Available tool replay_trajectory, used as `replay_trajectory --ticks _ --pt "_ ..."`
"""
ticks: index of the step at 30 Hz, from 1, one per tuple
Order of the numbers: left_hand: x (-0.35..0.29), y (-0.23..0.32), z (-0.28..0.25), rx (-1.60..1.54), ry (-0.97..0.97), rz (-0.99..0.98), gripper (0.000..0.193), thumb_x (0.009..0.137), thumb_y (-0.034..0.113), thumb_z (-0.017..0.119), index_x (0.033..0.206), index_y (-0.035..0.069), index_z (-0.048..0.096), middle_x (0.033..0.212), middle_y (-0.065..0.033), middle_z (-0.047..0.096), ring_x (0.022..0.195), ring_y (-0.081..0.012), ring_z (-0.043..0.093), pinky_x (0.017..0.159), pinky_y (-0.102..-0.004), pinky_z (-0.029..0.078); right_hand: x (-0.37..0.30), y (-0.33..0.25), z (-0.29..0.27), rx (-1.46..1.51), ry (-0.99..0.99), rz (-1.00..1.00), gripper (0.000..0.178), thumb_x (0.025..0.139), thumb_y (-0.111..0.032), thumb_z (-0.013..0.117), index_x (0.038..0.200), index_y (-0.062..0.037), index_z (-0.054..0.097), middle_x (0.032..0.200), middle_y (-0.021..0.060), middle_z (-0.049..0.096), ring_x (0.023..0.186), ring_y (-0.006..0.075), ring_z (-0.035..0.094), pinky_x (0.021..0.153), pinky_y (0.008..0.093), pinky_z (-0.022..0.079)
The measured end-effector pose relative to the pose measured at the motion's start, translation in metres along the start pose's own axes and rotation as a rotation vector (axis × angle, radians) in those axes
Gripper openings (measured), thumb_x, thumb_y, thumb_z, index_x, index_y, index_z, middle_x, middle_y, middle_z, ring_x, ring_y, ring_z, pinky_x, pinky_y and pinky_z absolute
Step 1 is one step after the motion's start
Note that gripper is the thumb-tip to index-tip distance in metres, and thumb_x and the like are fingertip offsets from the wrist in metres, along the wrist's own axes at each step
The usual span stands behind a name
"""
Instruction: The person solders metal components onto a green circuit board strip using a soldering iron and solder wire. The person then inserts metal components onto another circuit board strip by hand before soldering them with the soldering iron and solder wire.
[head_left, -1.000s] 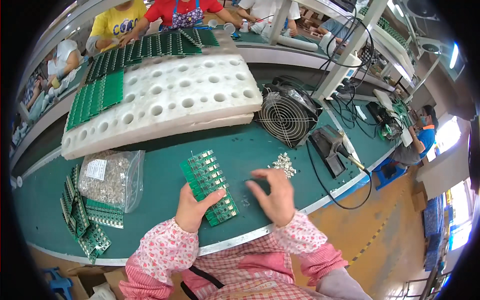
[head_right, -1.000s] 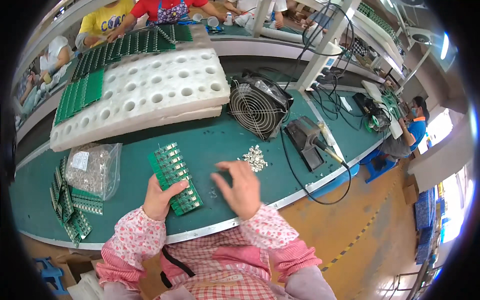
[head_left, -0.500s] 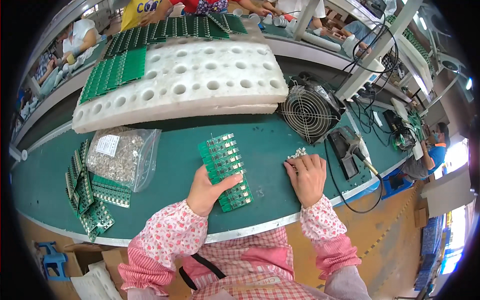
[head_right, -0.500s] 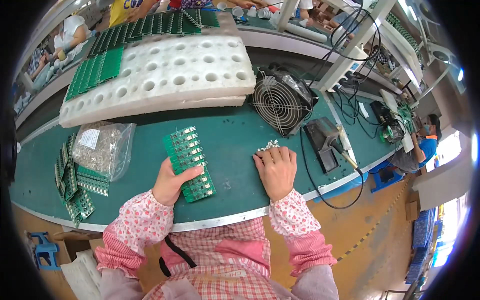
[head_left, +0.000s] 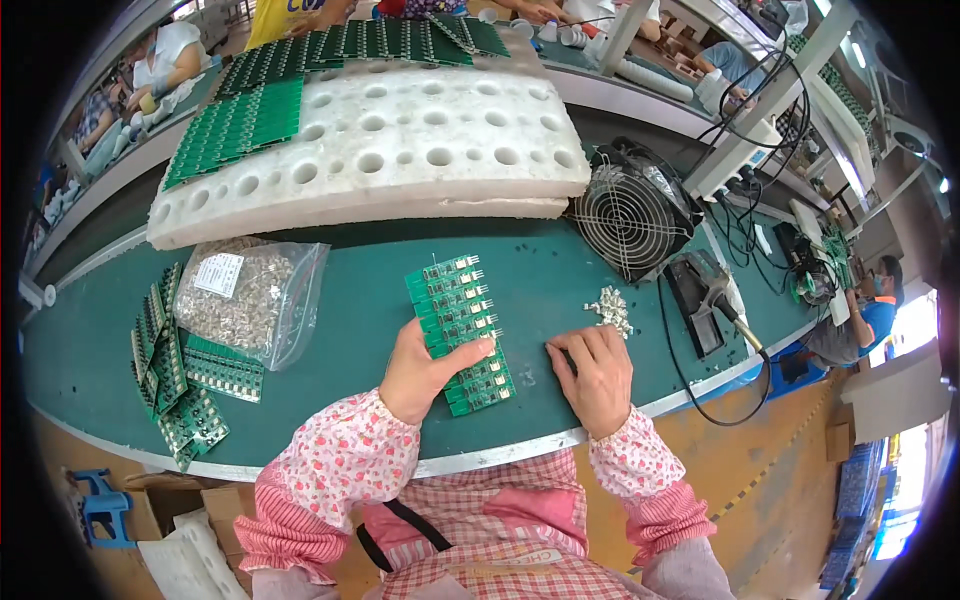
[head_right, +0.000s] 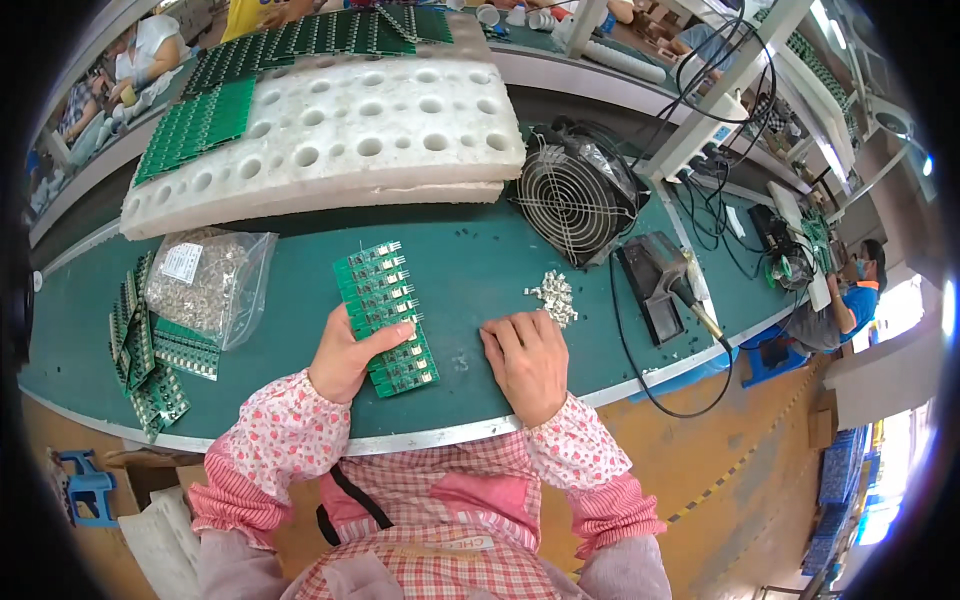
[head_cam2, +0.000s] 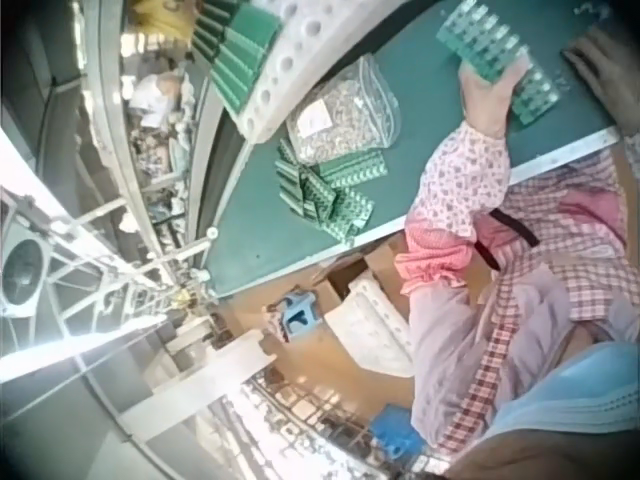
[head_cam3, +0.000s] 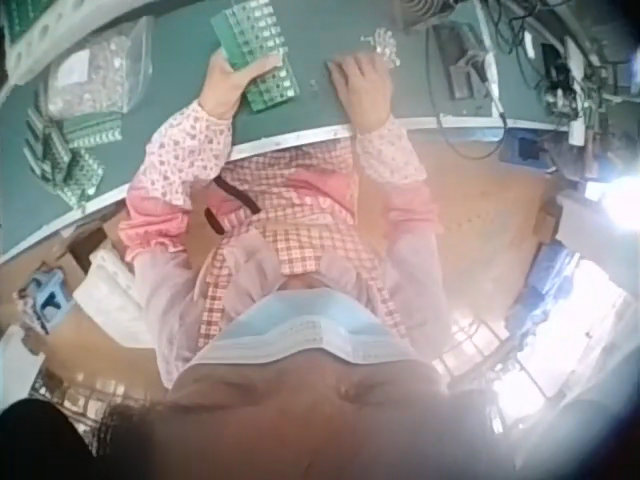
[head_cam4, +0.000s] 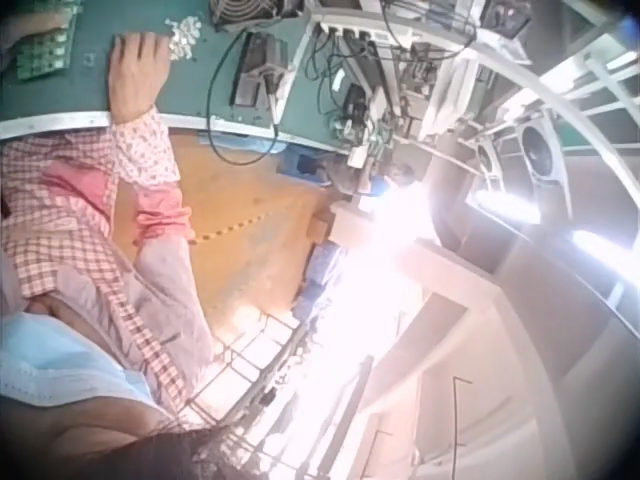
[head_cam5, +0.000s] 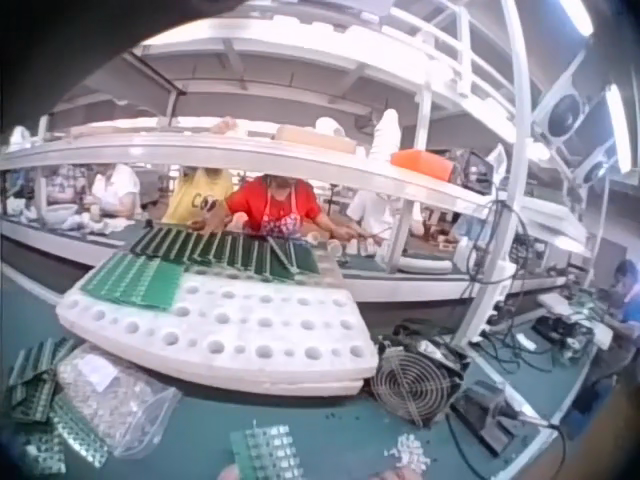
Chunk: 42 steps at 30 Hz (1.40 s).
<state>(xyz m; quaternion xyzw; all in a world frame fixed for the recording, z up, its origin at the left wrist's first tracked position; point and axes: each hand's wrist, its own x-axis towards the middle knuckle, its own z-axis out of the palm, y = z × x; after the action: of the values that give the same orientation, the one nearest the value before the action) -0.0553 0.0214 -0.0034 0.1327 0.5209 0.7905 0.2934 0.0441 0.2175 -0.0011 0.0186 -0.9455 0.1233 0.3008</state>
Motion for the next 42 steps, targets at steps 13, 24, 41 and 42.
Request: replay_trajectory --ticks 13,24,41,42 --pt "-0.001 0.003 0.004 0.053 0.001 0.024 0.025 0.081 0.008 0.071 0.102 0.002 0.061 0.093 -0.0034 0.065 0.082 -0.0112 0.062 0.074 -0.0278 0.050 0.000 -0.025 0.003 1.182 -0.170 0.770 0.015 0.086 -0.010 0.066 0.096 -0.0003 0.060 0.088 0.0040 0.062 0.079 0.0116 0.058 0.068 0.0255 0.048" --pt "-0.002 0.001 0.004 0.102 0.039 0.095 0.021 0.081 0.008 0.071 0.099 0.001 0.062 0.089 -0.0025 0.066 0.079 -0.0096 0.061 0.072 -0.0269 0.050 0.009 -0.054 0.018 1.337 -0.101 0.819 0.014 0.092 -0.015 0.061 0.092 -0.0009 0.059 0.082 -0.0013 0.059 0.073 0.0037 0.050 0.068 0.0195 0.041" --pt "-0.003 0.001 0.006 0.146 0.015 0.076 0.029 0.080 0.006 0.072 0.106 0.001 0.059 0.095 -0.0028 0.066 0.084 -0.0095 0.061 0.075 -0.0256 0.050 0.002 -0.062 0.026 1.335 0.052 0.757 0.012 0.091 -0.008 0.061 0.093 -0.0003 0.053 0.089 0.0039 0.061 0.080 0.0055 0.057 0.071 0.0197 0.047" --pt "-0.005 0.002 0.006 0.148 0.008 0.076 0.029 0.080 0.006 0.072 0.106 0.001 0.059 0.095 -0.0028 0.066 0.084 -0.0095 0.061 0.075 -0.0256 0.050 0.001 -0.062 0.026 1.330 0.074 0.746 0.012 0.091 -0.007 0.061 0.094 0.0011 0.053 0.090 0.0053 0.061 0.081 0.0061 0.057 0.071 0.0201 0.048"
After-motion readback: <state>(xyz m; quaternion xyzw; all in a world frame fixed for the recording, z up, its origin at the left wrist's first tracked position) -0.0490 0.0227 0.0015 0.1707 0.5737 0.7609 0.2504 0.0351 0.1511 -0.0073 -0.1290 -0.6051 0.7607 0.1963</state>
